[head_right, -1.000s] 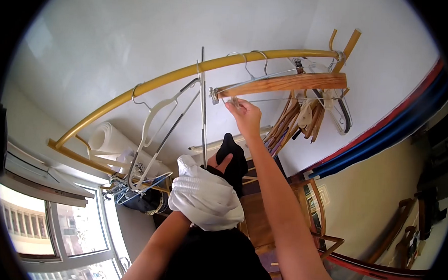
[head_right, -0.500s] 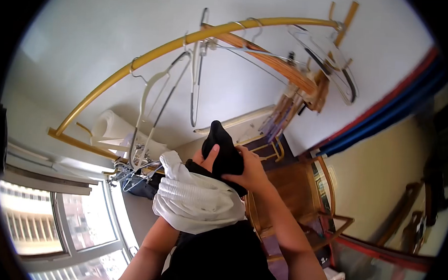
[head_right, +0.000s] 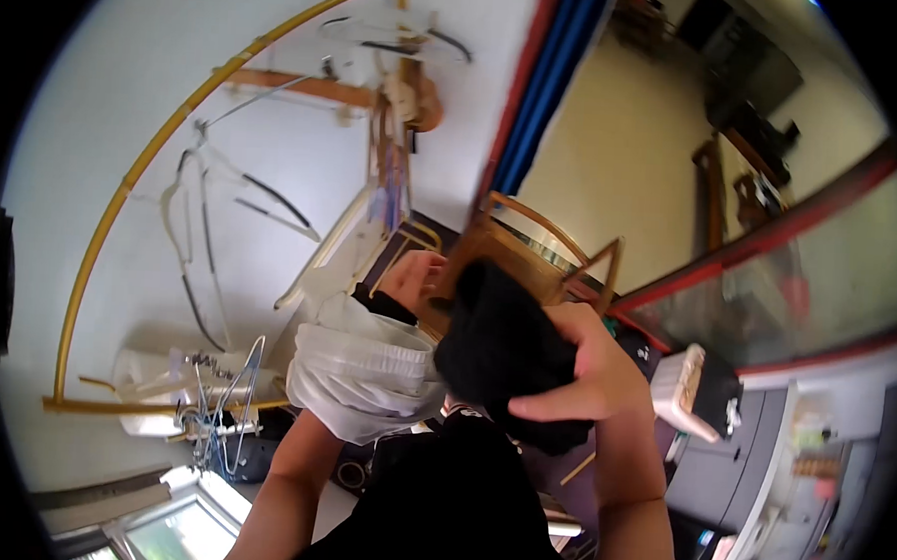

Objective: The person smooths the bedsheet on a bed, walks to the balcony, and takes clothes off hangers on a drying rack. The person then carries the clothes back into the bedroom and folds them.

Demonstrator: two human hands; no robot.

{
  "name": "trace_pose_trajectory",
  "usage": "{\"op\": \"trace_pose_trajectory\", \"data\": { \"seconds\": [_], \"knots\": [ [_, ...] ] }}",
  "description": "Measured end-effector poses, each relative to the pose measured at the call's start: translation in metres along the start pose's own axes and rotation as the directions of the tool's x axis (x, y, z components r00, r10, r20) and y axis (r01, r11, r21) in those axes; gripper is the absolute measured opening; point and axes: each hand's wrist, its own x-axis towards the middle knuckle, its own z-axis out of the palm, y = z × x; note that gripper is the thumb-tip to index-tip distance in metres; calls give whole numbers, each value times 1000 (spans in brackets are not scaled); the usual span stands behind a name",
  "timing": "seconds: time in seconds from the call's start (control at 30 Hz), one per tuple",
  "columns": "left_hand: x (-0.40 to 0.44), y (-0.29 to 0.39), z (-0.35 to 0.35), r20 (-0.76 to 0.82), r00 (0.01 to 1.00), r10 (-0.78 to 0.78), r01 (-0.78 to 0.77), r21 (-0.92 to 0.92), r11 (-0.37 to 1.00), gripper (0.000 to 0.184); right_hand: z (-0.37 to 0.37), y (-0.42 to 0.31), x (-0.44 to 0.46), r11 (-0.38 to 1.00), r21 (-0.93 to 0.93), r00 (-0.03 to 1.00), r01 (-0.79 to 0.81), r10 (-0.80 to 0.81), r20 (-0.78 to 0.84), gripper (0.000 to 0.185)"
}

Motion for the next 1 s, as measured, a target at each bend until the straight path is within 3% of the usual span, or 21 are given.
{"op": "trace_pose_trajectory", "data": {
  "seconds": [0.07, 0.1, 0.17, 0.2, 0.23, 0.27, 0.33, 0.37, 0.43, 0.5, 0.53, 0.6, 0.67, 0.7, 0.77, 0.8, 0.83, 0.87, 0.93, 0.97, 1.0],
  "knots": [
    [-4, 30, 40, 270, 958, -99, 87, 57, 995, 28, -5, -22, -10, 987, 67, 956, 145, -157, 246, 54],
    [15, -44, 69, 333, 932, 144, -111, -116, 987, 28, -4, -26, -5, 943, -58, 914, 328, -301, 273, 55],
    [-4, -38, 115, 390, 917, 81, -34, -127, 991, 28, 3, -33, 5, 902, -199, 907, 384, -328, 266, 54],
    [-15, -32, 136, 418, 907, 57, 0, -136, 991, 28, 8, -36, 9, 942, -196, 949, 273, -231, 215, 52],
    [-26, -27, 157, 448, 893, 40, 27, -144, 989, 28, 10, -27, 20, 849, -451, 959, 277, -273, 76, 48],
    [-36, -22, 177, 475, 879, 25, 51, -146, 988, 28, 2, -10, 22, 705, -676, 942, 217, -333, -45, 45],
    [-51, -15, 216, 527, 850, 9, 80, -146, 986, 29, -21, 13, -6, 526, -833, 817, 171, -548, -179, 46],
    [-60, -12, 234, 547, 837, 4, 87, -140, 986, 29, -38, 19, -33, 728, -649, 847, 222, -473, -242, 53],
    [-68, -12, 274, 578, 816, -9, 106, -135, 985, 29, -77, 47, -100, 820, -523, 754, 230, -490, -437, 60],
    [-78, -14, 311, 613, 789, -40, 144, -122, 982, 29, -102, 63, -170, 877, -476, 672, 68, -393, -628, 68],
    [-82, -19, 331, 632, 773, -65, 180, -120, 976, 30, -110, 81, -202, 891, -448, 720, -70, -266, -641, 84],
    [-89, -42, 375, 658, 748, -87, 245, -152, 958, 32, -106, 118, -236, 933, -340, 823, -117, -101, -559, 109],
    [-96, -84, 427, 640, 768, 12, 181, -235, 955, 36, -108, 153, -249, 964, -241, 775, -111, -68, -628, 130],
    [-100, -76, 445, 625, 780, -8, 123, -141, 982, 36, -117, 171, -249, 989, -146, 710, 27, -122, -694, 128],
    [-102, -82, 489, 604, 797, -24, 57, -36, 998, 36, -154, 187, -278, 995, -81, 723, -57, -14, -690, 121],
    [-100, -102, 516, 648, 745, -159, 104, 122, 987, 34, -172, 196, -290, 989, -20, 730, -147, 95, -676, 114],
    [-99, -122, 543, 678, 676, -289, 125, 282, 951, 33, -190, 214, -300, 994, -27, 682, -106, 53, -729, 85],
    [-97, -134, 563, 690, 637, -343, 131, 341, 931, 34, -212, 230, -311, 995, -25, 685, -100, 51, -727, 85],
    [-94, -154, 585, 714, 585, -384, 208, 325, 922, 35, -262, 258, -333, 959, 281, 806, 46, 130, -578, 55],
    [-93, -161, 592, 717, 569, -403, 263, 305, 915, 36, -284, 267, -342, 967, 251, 789, 55, 112, -604, 37],
    [-93, -165, 594, 720, 543, -432, 320, 298, 899, 37, -305, 271, -352, 963, 265, 799, 51, 120, -589, 37]
  ]
}}
